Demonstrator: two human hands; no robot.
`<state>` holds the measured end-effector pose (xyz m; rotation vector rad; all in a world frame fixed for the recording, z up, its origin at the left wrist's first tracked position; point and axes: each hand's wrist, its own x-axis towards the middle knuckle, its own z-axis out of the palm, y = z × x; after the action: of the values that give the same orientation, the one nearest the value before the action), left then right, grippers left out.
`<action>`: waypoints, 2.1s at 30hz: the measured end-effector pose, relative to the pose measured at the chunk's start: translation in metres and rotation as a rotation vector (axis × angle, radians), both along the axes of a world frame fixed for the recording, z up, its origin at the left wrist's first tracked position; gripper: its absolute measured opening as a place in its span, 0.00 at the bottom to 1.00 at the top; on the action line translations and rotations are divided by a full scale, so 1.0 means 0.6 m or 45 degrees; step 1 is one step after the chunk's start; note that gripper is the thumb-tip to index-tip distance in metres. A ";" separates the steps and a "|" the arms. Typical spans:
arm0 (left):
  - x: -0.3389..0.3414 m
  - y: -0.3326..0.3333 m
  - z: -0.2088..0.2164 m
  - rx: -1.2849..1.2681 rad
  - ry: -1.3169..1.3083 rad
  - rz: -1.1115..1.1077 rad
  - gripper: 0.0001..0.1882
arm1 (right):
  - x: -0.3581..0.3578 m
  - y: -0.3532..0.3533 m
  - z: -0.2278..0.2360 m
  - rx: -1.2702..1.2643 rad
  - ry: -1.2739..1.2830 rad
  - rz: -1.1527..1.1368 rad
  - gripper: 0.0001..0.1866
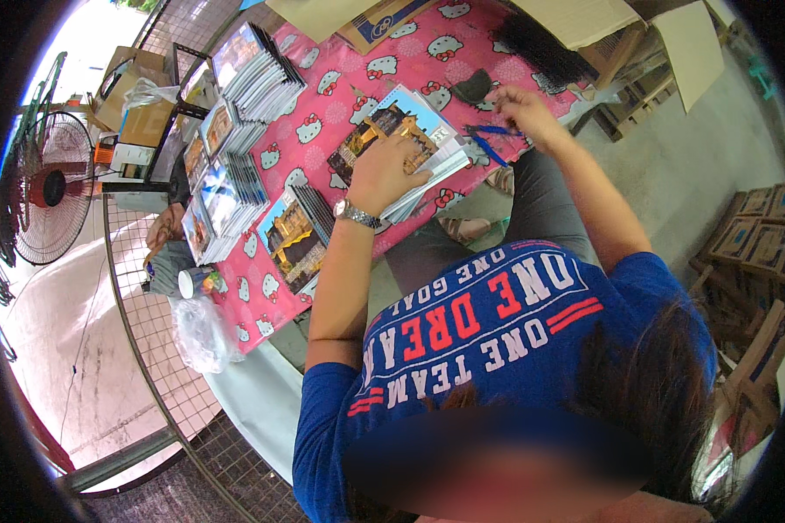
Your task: The person assembles spiral-bound calendars by inserting a wire coil into the pre-punched holes of a stack of pages and then crimping the ends of the coil.
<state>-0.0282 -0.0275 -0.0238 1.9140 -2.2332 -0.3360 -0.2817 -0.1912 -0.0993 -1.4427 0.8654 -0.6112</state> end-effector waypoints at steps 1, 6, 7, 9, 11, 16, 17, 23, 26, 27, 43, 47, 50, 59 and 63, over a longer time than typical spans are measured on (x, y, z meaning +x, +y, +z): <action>-0.002 -0.005 0.007 0.014 0.014 -0.022 0.24 | 0.009 0.019 -0.001 0.081 -0.095 0.001 0.16; 0.018 -0.061 0.045 0.189 0.178 0.203 0.26 | 0.031 0.039 0.008 0.155 -0.101 -0.044 0.15; 0.050 -0.082 0.007 -0.070 0.056 0.286 0.25 | 0.037 0.035 0.010 0.145 -0.110 -0.053 0.14; 0.101 -0.098 -0.052 -0.218 -0.028 0.398 0.25 | 0.040 0.036 0.029 0.069 -0.092 -0.052 0.14; 0.127 -0.109 -0.080 0.007 0.055 0.455 0.25 | 0.034 0.038 0.038 0.012 -0.066 -0.054 0.14; 0.106 -0.090 -0.073 -0.193 0.376 0.481 0.23 | 0.029 0.060 0.034 0.014 -0.024 -0.072 0.12; 0.105 -0.086 -0.073 -0.209 0.420 0.489 0.23 | 0.033 0.061 0.032 0.013 -0.012 -0.077 0.12; 0.098 -0.072 -0.095 -0.450 0.626 0.469 0.22 | 0.107 0.075 0.023 -0.367 0.197 -0.030 0.21; 0.096 -0.076 -0.104 -0.529 0.757 0.488 0.21 | 0.134 0.094 0.023 -0.770 0.399 -0.037 0.23; 0.102 -0.073 -0.108 -0.515 0.773 0.505 0.20 | 0.136 0.104 0.028 -0.786 0.384 -0.063 0.23; 0.116 -0.080 -0.128 -0.565 0.751 0.472 0.18 | 0.152 0.156 0.073 -0.780 0.346 -0.140 0.23; 0.114 -0.076 -0.124 -0.586 0.788 0.480 0.18 | 0.155 0.153 0.061 -0.732 0.215 -0.174 0.24; 0.111 -0.079 -0.124 -0.579 0.874 0.467 0.17 | 0.160 0.148 0.050 -0.822 0.187 -0.136 0.25; 0.119 -0.058 -0.116 -0.630 1.239 0.457 0.15 | 0.169 0.077 0.085 -0.515 0.167 0.065 0.25; 0.116 -0.068 -0.110 -0.481 1.731 0.425 0.13 | 0.192 -0.035 0.039 -0.697 0.058 0.176 0.21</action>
<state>0.0412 -0.0683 -0.0899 1.1541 -0.9656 -0.7712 -0.1663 -0.2121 -0.0759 -1.9978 0.6496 -0.7472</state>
